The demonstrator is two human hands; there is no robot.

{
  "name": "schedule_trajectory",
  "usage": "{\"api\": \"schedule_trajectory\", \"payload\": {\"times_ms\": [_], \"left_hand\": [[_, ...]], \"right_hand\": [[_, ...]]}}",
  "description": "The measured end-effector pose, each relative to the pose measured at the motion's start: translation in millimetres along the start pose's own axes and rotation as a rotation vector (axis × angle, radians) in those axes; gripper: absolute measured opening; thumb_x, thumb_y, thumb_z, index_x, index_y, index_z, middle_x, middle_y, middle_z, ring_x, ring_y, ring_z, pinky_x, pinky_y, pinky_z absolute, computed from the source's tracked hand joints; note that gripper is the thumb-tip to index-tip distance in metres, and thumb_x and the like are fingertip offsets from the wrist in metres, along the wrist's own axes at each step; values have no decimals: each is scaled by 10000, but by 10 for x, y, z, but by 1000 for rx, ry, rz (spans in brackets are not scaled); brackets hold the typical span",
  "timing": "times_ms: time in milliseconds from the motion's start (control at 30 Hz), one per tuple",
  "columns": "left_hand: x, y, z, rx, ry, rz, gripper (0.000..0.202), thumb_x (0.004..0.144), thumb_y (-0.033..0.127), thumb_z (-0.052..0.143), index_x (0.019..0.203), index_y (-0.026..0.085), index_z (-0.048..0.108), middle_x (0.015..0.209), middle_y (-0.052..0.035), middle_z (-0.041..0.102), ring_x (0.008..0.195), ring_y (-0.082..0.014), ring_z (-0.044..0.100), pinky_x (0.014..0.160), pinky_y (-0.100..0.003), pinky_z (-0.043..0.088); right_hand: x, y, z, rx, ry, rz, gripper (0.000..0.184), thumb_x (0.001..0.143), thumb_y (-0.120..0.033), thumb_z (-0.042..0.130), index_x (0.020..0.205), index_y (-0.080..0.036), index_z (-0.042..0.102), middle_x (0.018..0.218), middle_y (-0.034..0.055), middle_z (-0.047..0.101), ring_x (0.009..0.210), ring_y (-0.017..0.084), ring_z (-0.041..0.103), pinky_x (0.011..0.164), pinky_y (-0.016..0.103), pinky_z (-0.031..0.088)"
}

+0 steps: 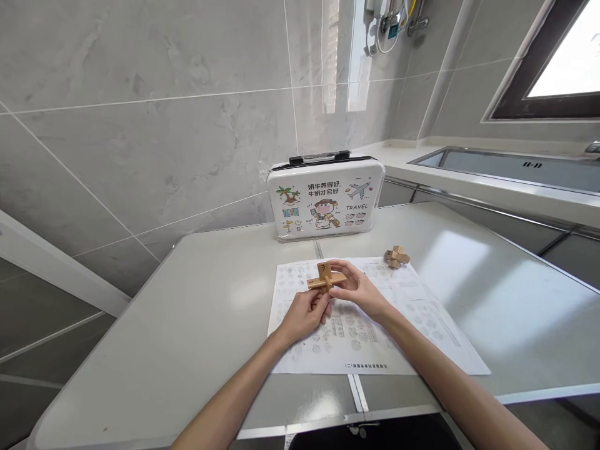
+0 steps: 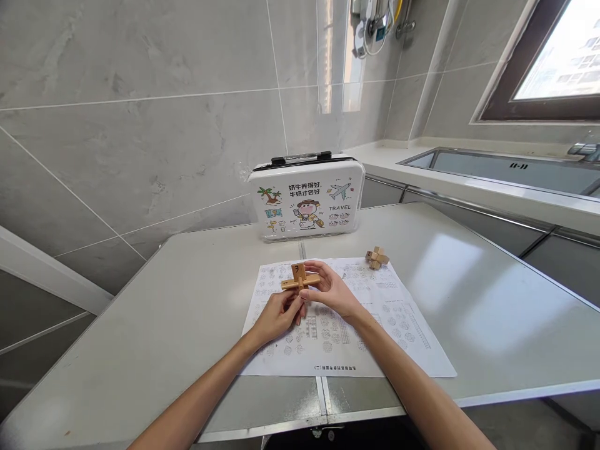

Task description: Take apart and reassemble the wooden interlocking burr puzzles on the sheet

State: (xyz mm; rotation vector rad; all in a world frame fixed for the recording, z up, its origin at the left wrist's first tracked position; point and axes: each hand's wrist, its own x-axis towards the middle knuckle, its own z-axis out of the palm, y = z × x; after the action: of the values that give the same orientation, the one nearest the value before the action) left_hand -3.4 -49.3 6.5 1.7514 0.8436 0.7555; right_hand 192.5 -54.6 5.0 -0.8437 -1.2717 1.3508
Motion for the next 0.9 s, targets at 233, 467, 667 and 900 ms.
{"api": "schedule_trajectory", "payload": {"times_ms": [233,467,667,900], "left_hand": [[3,-7,7,3,1,-24,465,1007,559,533,760,175,616,668,-30,637,524,-124,558,533,-257,430],[13,-59,-30,-161,11,-18,391,992,515,555,770,193,567,580,12,578,504,-126,536,556,-262,436],[34,-79,-91,-283,32,-51,430,967,466,527,625,207,502,482,27,486,460,-125,494,547,-273,445],[70,-110,-114,-388,166,-119,529,980,575,510,605,202,500,441,29,469,413,-116,468,505,-264,432]], "right_hand": [[20,53,-47,17,-24,35,690,751,-489,898,1338,-312,584,1448,110,594,1247,325,658,1054,520,538],[27,41,-44,-55,51,109,523,910,-661,690,1255,-270,644,1264,84,711,1271,306,634,1134,513,456],[30,17,-39,-82,47,154,513,893,-727,640,953,-220,690,864,26,702,806,204,661,807,370,550],[19,30,-46,73,-53,287,447,876,-623,739,833,-211,572,640,-49,531,509,89,416,486,240,340]]}}
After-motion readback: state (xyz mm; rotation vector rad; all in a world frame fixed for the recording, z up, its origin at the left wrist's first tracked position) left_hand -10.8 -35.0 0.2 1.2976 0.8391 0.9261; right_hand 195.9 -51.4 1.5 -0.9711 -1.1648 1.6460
